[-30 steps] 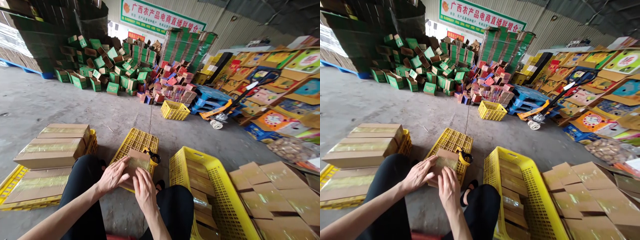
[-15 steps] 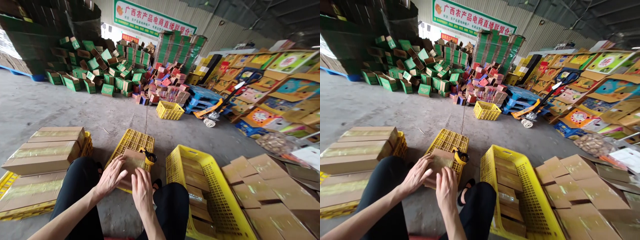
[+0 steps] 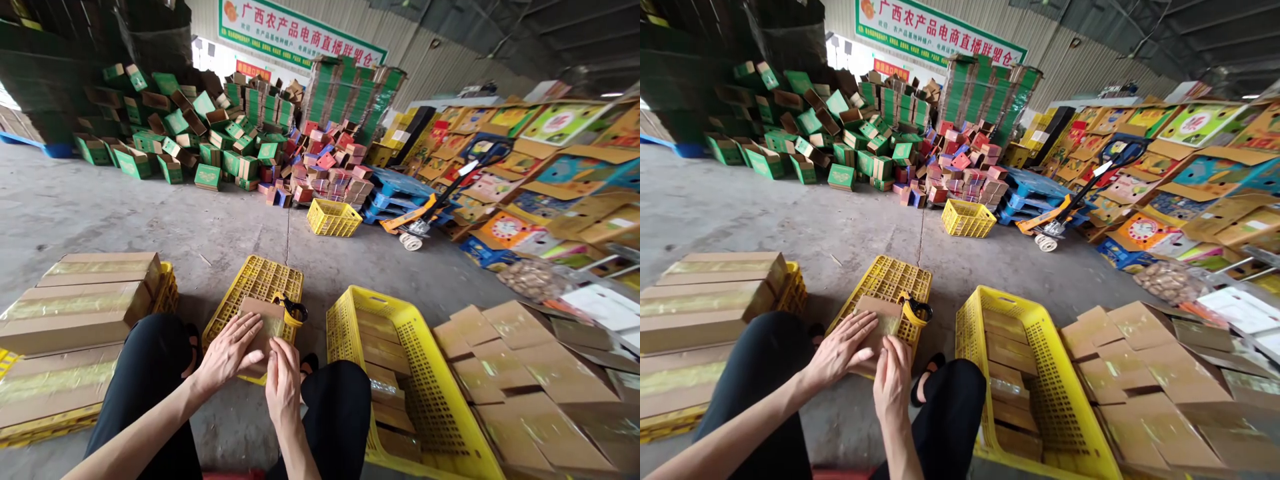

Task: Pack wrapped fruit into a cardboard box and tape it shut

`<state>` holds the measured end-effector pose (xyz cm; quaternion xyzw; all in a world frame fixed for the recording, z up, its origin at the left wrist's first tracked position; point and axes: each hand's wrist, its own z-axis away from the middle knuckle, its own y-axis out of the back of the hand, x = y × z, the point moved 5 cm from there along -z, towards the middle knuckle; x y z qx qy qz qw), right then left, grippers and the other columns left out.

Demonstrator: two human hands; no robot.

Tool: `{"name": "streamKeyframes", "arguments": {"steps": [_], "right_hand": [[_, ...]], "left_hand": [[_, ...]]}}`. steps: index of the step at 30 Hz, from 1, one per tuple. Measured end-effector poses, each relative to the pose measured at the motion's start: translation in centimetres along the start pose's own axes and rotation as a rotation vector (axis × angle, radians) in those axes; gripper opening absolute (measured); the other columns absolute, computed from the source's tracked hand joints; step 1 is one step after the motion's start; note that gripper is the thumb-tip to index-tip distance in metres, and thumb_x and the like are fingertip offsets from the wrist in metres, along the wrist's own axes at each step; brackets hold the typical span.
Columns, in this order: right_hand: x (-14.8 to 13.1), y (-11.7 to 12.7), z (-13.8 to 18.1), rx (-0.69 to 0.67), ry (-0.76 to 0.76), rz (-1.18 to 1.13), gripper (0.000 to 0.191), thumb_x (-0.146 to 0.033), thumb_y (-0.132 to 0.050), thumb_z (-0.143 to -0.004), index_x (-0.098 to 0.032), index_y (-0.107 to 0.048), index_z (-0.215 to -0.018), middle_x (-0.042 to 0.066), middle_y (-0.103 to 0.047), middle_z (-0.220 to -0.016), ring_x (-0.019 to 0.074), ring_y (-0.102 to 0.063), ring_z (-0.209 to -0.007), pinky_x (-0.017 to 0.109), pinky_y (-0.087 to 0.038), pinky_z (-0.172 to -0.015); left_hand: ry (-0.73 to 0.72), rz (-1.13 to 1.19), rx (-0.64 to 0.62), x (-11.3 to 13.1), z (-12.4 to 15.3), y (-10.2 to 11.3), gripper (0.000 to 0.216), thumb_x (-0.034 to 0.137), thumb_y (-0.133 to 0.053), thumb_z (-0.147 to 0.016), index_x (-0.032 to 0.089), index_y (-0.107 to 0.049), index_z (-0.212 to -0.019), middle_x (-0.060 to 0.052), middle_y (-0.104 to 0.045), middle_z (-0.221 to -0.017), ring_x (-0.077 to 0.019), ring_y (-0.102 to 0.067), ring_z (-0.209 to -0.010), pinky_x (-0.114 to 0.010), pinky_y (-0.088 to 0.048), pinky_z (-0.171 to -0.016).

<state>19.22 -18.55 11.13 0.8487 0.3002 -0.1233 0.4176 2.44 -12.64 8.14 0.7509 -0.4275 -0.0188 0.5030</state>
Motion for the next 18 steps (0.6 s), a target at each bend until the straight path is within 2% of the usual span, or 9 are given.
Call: {"name": "streamKeyframes", "arguments": {"steps": [4, 10, 14, 18], "right_hand": [[0.0, -0.1, 0.2, -0.013, 0.004, 0.007, 0.036, -0.019, -0.042, -0.112, -0.021, -0.068, -0.137, 0.012, -0.075, -0.126, 0.0237, -0.072, -0.119, 0.04, -0.063, -0.103], [0.7, 0.1, 1.6, -0.003, 0.039, -0.04, 0.036, -0.022, -0.045, -0.113, -0.021, -0.068, -0.141, 0.013, -0.073, -0.139, 0.0244, -0.069, -0.13, 0.042, -0.06, -0.111], [2.0, 0.2, 1.0, 0.039, -0.116, -0.215, 0.037, -0.03, -0.043, -0.114, -0.02, -0.075, -0.13, 0.013, -0.079, -0.126, 0.0233, -0.076, -0.117, 0.036, -0.063, -0.104], [3.4, 0.7, 0.0, -0.001, -0.273, -0.414, 0.044, -0.04, -0.041, -0.115, -0.023, -0.081, -0.118, 0.01, -0.083, -0.113, 0.0234, -0.081, -0.104, 0.031, -0.066, -0.092]], "left_hand": [[0.004, -0.032, 0.024, 0.8, -0.8, 0.3, 0.067, 0.066, -0.046, -0.106, 0.023, -0.055, -0.158, -0.013, -0.062, -0.156, -0.0341, -0.055, -0.146, -0.054, -0.037, -0.129], [0.025, -0.145, 0.053, 1.3, -2.3, 0.0, 0.072, 0.072, -0.044, -0.104, 0.02, -0.065, -0.148, -0.016, -0.069, -0.14, -0.0347, -0.064, -0.13, -0.05, -0.051, -0.115], [-0.019, -0.216, 0.073, 1.5, -1.9, 0.2, 0.076, 0.073, -0.04, -0.105, 0.016, -0.063, -0.15, -0.017, -0.067, -0.143, -0.0349, -0.061, -0.133, -0.051, -0.049, -0.117], [-0.052, -0.223, 0.053, 1.4, -1.5, 0.3, 0.082, 0.077, -0.04, -0.103, 0.015, -0.059, -0.153, -0.017, -0.066, -0.147, -0.0345, -0.059, -0.138, -0.05, -0.046, -0.12]]}}
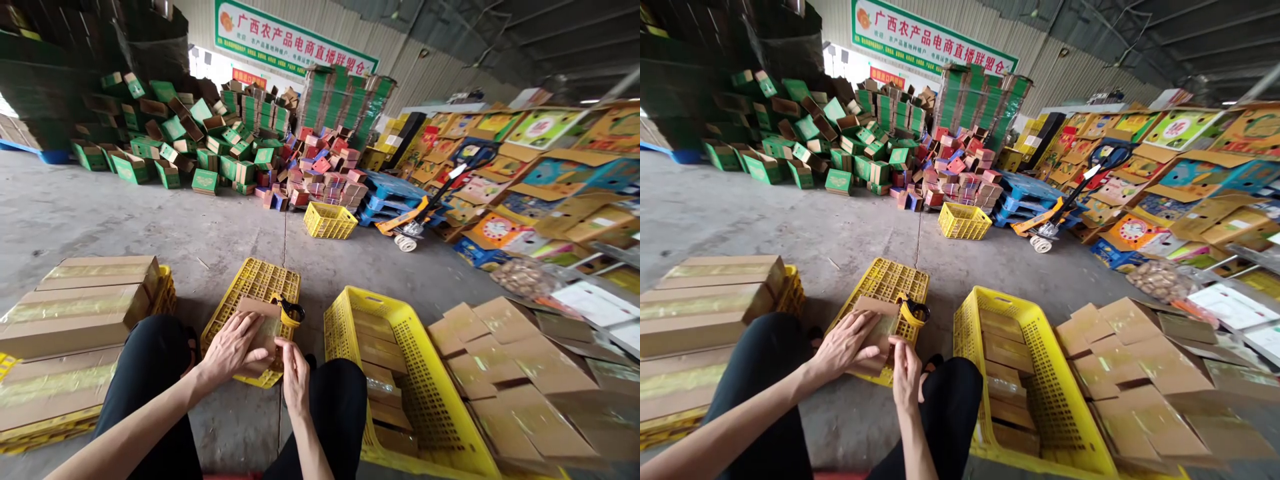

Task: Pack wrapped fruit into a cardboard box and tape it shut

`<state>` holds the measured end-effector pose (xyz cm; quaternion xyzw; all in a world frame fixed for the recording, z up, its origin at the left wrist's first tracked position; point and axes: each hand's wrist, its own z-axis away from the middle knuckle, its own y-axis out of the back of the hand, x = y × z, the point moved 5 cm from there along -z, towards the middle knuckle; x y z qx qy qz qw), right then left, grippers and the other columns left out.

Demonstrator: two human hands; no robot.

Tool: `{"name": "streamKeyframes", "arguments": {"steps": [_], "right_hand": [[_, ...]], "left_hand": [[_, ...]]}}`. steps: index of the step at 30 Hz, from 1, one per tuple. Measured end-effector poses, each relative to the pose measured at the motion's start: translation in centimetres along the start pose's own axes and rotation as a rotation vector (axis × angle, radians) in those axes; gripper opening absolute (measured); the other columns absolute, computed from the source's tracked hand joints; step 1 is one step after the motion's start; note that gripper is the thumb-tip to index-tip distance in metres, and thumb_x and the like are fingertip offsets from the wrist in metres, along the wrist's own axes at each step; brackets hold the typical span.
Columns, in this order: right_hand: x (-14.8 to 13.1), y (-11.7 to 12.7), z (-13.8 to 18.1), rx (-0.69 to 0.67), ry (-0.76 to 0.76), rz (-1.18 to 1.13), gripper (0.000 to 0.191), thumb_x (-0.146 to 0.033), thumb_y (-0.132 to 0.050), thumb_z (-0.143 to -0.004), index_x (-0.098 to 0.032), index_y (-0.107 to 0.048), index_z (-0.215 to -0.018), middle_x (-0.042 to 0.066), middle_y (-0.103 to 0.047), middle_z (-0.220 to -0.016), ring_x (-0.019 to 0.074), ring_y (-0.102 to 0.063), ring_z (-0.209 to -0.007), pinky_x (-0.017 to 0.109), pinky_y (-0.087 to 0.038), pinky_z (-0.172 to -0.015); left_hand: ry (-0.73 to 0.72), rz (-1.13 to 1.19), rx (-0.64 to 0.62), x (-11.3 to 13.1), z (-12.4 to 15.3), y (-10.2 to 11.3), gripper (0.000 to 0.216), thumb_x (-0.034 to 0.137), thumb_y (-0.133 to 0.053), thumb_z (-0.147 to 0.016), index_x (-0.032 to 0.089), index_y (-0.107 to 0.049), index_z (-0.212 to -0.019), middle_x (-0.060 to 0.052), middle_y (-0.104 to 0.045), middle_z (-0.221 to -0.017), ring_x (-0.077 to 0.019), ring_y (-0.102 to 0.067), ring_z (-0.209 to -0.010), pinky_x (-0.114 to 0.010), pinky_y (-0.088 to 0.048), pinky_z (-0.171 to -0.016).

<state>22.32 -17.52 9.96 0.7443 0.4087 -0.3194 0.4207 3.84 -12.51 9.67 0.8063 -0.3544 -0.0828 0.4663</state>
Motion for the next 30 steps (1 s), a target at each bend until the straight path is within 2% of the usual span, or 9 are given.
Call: {"name": "streamKeyframes", "arguments": {"steps": [4, 10, 15, 20, 25, 30], "right_hand": [[-0.1, 0.5, -0.2, -0.03, -0.023, -0.018, 0.044, -0.042, -0.04, -0.115, -0.024, -0.08, -0.12, 0.009, -0.083, -0.113, 0.023, -0.08, -0.106, 0.031, -0.066, -0.091], [-2.0, -1.6, -1.8, -0.081, 0.248, 0.259, 0.038, -0.03, -0.042, -0.114, -0.022, -0.075, -0.13, 0.012, -0.077, -0.129, 0.0242, -0.072, -0.124, 0.041, -0.057, -0.112], [-2.1, -2.9, -4.0, -0.13, 0.324, 0.332, 0.039, -0.025, -0.039, -0.114, -0.02, -0.07, -0.137, 0.012, -0.075, -0.132, 0.0246, -0.069, -0.124, 0.045, -0.057, -0.112], [-1.1, -2.6, -4.5, -0.108, 0.265, 0.259, 0.04, -0.029, -0.038, -0.115, -0.021, -0.073, -0.133, 0.012, -0.076, -0.13, 0.0237, -0.07, -0.123, 0.044, -0.057, -0.111], [0.1, -2.2, -4.3, -0.035, 0.136, 0.145, 0.044, -0.039, -0.038, -0.116, -0.023, -0.078, -0.124, 0.011, -0.079, -0.123, 0.0236, -0.075, -0.117, 0.042, -0.06, -0.107], [1.4, -2.7, -2.8, 0.025, 0.03, 0.042, 0.049, -0.049, -0.042, -0.114, -0.02, -0.076, -0.133, 0.016, -0.076, -0.135, 0.0284, -0.072, -0.127, 0.047, -0.057, -0.113]], "left_hand": [[-0.003, 0.002, -0.01, -0.1, -0.1, -0.2, 0.083, 0.077, -0.041, -0.103, 0.015, -0.057, -0.156, -0.017, -0.065, -0.149, -0.0349, -0.058, -0.14, -0.05, -0.044, -0.122], [-0.052, -0.012, -0.033, -0.3, -0.1, -0.6, 0.084, 0.076, -0.04, -0.104, 0.017, -0.047, -0.163, -0.016, -0.057, -0.161, -0.0342, -0.054, -0.148, -0.05, -0.039, -0.126], [-0.078, 0.001, -0.063, -0.5, 0.2, -0.5, 0.088, 0.077, -0.041, -0.103, 0.016, -0.04, -0.167, -0.016, -0.051, -0.166, -0.0347, -0.049, -0.153, -0.051, -0.039, -0.127], [-0.062, 0.009, -0.081, -0.5, -0.1, -0.6, 0.089, 0.077, -0.042, -0.103, 0.015, -0.04, -0.167, -0.016, -0.048, -0.167, -0.0344, -0.048, -0.154, -0.051, -0.039, -0.127], [-0.02, 0.037, -0.057, -0.9, 0.3, -0.6, 0.087, 0.076, -0.043, -0.103, 0.015, -0.044, -0.165, -0.017, -0.053, -0.163, -0.035, -0.05, -0.152, -0.052, -0.042, -0.126], [0.074, 0.058, 0.033, -1.4, 1.6, -0.2, 0.08, 0.065, -0.045, -0.107, 0.018, -0.032, -0.17, -0.016, -0.052, -0.165, -0.0341, -0.043, -0.157, -0.051, -0.045, -0.125]]}}
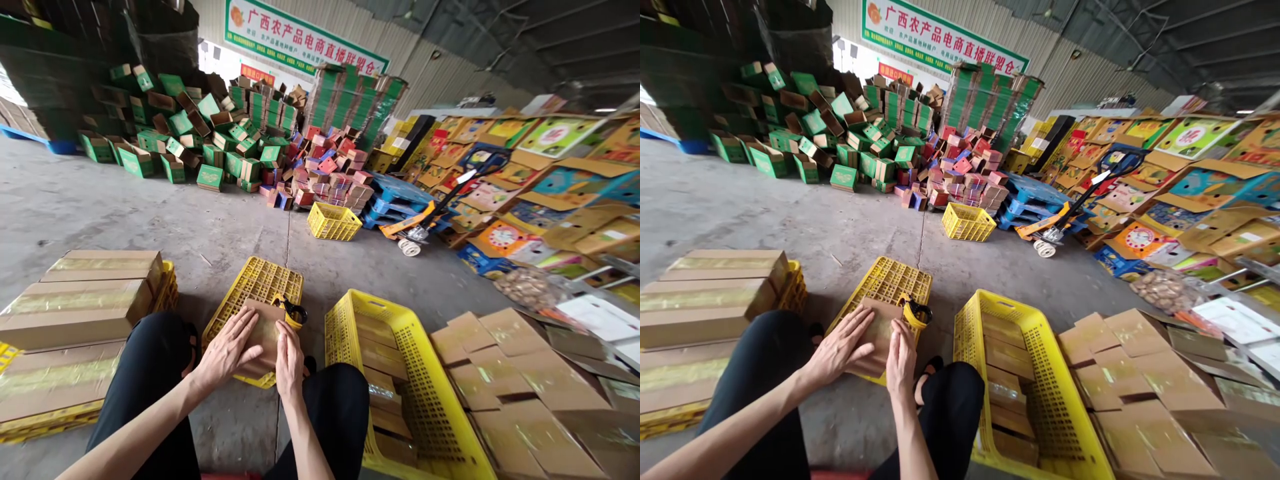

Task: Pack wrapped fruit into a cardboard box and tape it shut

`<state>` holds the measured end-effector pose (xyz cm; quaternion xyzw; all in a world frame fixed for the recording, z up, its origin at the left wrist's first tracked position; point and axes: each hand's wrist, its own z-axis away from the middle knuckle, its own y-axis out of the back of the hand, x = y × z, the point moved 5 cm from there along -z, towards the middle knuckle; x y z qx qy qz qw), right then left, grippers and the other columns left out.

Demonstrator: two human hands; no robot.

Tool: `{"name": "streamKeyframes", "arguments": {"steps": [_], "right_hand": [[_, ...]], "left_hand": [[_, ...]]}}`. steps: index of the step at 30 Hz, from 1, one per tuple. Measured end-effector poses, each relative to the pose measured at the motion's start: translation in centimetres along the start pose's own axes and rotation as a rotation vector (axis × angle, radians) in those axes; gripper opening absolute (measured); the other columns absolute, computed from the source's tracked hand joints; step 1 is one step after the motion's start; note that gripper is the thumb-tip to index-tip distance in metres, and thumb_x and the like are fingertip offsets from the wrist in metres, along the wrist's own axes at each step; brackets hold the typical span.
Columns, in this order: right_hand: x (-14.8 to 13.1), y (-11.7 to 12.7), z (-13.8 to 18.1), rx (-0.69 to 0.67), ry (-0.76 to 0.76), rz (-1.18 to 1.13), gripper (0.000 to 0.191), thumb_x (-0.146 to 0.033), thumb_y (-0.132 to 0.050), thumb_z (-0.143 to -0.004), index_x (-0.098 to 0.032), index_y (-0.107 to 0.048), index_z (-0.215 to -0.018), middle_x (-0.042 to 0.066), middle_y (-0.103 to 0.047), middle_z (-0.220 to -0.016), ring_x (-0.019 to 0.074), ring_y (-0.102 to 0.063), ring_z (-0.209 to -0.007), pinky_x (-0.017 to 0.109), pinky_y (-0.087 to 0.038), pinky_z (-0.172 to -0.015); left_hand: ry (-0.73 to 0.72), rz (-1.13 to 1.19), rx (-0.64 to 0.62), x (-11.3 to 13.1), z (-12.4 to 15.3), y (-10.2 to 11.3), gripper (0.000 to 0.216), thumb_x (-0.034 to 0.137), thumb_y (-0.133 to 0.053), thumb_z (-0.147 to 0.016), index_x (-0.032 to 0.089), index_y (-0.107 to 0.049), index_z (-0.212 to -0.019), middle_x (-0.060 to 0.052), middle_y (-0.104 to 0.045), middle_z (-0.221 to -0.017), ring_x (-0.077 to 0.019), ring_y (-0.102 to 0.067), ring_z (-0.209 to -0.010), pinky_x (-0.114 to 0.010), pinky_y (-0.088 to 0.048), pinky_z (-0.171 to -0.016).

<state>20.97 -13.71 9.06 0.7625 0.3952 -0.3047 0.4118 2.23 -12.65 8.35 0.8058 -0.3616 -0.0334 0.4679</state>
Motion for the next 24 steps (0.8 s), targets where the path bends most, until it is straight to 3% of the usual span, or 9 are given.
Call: {"name": "streamKeyframes", "arguments": {"steps": [7, 14, 18, 21, 24], "right_hand": [[1.3, -0.7, 1.0, 0.0, -0.234, -0.116, 0.06, -0.06, -0.041, -0.112, -0.019, -0.071, -0.145, 0.016, -0.067, -0.149, 0.0311, -0.063, -0.141, 0.05, -0.052, -0.12], [-0.4, 0.2, 4.7, -0.019, 0.082, 0.251, 0.051, -0.039, -0.037, -0.116, -0.021, -0.054, -0.16, 0.017, -0.064, -0.152, 0.0296, -0.066, -0.138, 0.047, -0.061, -0.111], [-1.5, 0.6, 5.6, -0.041, 0.163, 0.345, 0.051, -0.031, -0.037, -0.116, -0.022, -0.046, -0.165, 0.015, -0.064, -0.153, 0.0272, -0.066, -0.137, 0.042, -0.061, -0.111], [-2.0, 1.0, 5.9, -0.044, 0.195, 0.38, 0.05, -0.027, -0.039, -0.115, -0.022, -0.048, -0.164, 0.013, -0.063, -0.154, 0.027, -0.065, -0.139, 0.042, -0.061, -0.111], [-2.3, 1.3, 6.2, -0.065, 0.24, 0.43, 0.049, -0.028, -0.042, -0.115, -0.024, -0.049, -0.164, 0.012, -0.064, -0.154, 0.0281, -0.065, -0.139, 0.045, -0.06, -0.112]], "left_hand": [[0.038, -0.018, 0.029, 0.1, -0.1, -0.2, 0.084, 0.067, -0.044, -0.106, 0.018, -0.024, -0.172, -0.017, -0.053, -0.164, -0.0348, -0.046, -0.155, -0.049, -0.051, -0.12], [0.028, -0.03, 0.028, 0.2, -0.1, -0.4, 0.091, 0.067, -0.045, -0.106, 0.017, -0.013, -0.174, -0.021, -0.044, -0.168, -0.0367, -0.041, -0.157, -0.05, -0.05, -0.121], [0.045, -0.019, 0.027, 0.4, 0.1, 0.3, 0.088, 0.065, -0.047, -0.106, 0.019, -0.014, -0.174, -0.02, -0.033, -0.174, -0.0373, -0.034, -0.16, -0.05, -0.051, -0.12], [0.04, 0.005, -0.021, 0.3, 1.8, 1.2, 0.082, 0.059, -0.05, -0.107, 0.023, -0.019, -0.174, -0.015, -0.027, -0.178, -0.0359, -0.027, -0.163, -0.048, -0.05, -0.121], [-0.004, 0.032, -0.085, 0.3, 4.0, 1.9, 0.08, 0.053, -0.052, -0.108, 0.024, -0.017, -0.174, -0.011, -0.031, -0.177, -0.0326, -0.029, -0.163, -0.045, -0.05, -0.122]]}}
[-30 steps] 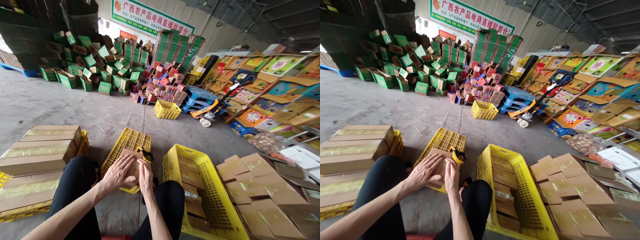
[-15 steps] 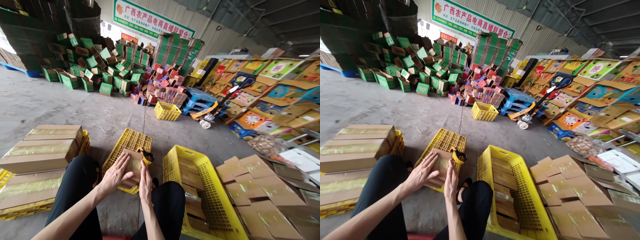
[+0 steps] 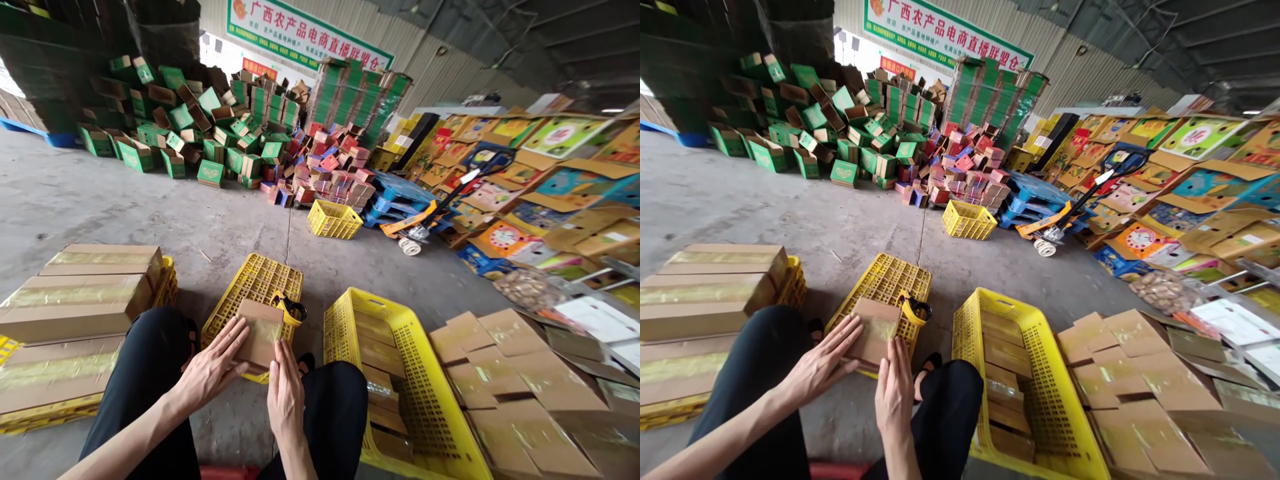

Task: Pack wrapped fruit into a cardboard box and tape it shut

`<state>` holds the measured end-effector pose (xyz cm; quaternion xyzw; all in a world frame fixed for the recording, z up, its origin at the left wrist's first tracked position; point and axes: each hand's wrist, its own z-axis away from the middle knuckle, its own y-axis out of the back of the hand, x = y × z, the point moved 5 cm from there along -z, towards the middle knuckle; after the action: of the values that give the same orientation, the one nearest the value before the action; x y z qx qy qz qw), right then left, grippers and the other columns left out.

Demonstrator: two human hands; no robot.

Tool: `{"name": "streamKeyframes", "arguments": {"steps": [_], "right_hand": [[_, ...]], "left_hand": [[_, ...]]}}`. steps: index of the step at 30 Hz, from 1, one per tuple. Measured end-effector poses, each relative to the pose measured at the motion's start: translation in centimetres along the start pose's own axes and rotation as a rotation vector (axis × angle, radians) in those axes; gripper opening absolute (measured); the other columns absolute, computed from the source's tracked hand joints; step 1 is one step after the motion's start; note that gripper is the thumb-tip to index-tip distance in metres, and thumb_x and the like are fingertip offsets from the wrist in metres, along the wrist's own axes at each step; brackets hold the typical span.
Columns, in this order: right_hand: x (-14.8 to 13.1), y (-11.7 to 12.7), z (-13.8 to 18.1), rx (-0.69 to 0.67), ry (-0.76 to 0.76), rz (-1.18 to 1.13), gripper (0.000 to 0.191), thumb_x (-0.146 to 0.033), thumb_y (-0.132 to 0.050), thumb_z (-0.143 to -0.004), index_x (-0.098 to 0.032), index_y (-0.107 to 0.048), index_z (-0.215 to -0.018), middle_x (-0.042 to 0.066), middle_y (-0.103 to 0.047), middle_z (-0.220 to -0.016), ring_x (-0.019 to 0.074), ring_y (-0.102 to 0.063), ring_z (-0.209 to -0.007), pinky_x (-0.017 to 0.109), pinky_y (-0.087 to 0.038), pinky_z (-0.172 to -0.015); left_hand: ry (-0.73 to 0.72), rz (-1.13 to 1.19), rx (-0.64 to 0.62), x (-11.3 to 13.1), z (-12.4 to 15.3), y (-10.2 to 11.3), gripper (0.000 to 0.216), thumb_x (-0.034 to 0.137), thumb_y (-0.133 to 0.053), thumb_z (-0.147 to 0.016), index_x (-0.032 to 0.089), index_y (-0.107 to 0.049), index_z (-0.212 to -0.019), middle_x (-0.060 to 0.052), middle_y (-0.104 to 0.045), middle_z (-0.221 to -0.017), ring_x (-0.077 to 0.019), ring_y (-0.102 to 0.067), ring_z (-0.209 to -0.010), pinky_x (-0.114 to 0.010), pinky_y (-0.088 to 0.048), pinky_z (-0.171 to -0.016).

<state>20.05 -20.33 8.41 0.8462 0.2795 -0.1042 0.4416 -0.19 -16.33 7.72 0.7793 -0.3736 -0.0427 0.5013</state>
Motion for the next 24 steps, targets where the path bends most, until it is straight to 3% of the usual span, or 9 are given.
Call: {"name": "streamKeyframes", "arguments": {"steps": [3, 9, 16, 24], "right_hand": [[0.0, 0.0, -0.3, -0.012, 0.039, 0.057, 0.049, -0.03, -0.043, -0.114, -0.024, -0.05, -0.163, 0.012, -0.065, -0.153, 0.03, -0.064, -0.14, 0.048, -0.06, -0.113], [-0.3, -0.5, -1.4, 0.01, 0.046, 0.101, 0.053, -0.037, -0.047, -0.113, -0.022, -0.047, -0.165, 0.016, -0.061, -0.156, 0.035, -0.06, -0.143, 0.052, -0.06, -0.112], [-0.2, 0.1, -1.2, 0.012, 0.101, 0.027, 0.05, -0.03, -0.046, -0.113, -0.025, -0.05, -0.163, 0.014, -0.066, -0.151, 0.0322, -0.063, -0.141, 0.051, -0.061, -0.111], [-0.7, 0.5, -3.3, 0.012, 0.129, 0.038, 0.038, -0.026, -0.047, -0.112, -0.021, -0.067, -0.145, 0.014, -0.073, -0.14, 0.0308, -0.065, -0.138, 0.052, -0.06, -0.113]], "left_hand": [[-0.008, 0.01, -0.003, 0.0, 0.9, 0.1, 0.081, 0.05, -0.054, -0.109, 0.023, -0.014, -0.175, -0.012, -0.035, -0.175, -0.0313, -0.03, -0.163, -0.044, -0.05, -0.122], [0.02, -0.027, 0.033, 0.4, -0.5, -0.7, 0.086, 0.053, -0.057, -0.106, 0.019, -0.017, -0.174, -0.016, -0.039, -0.173, -0.0344, -0.03, -0.163, -0.046, -0.052, -0.12], [0.069, -0.041, 0.009, 0.5, -0.1, -1.5, 0.079, 0.043, -0.056, -0.106, 0.017, -0.021, -0.171, -0.017, -0.034, -0.175, -0.0344, -0.026, -0.164, -0.044, -0.052, -0.12], [0.069, -0.029, 0.034, 0.2, -2.4, -1.4, 0.064, 0.049, -0.072, -0.092, 0.016, -0.054, -0.143, -0.021, -0.042, -0.17, -0.0416, -0.033, -0.161, -0.053, -0.05, -0.121]]}}
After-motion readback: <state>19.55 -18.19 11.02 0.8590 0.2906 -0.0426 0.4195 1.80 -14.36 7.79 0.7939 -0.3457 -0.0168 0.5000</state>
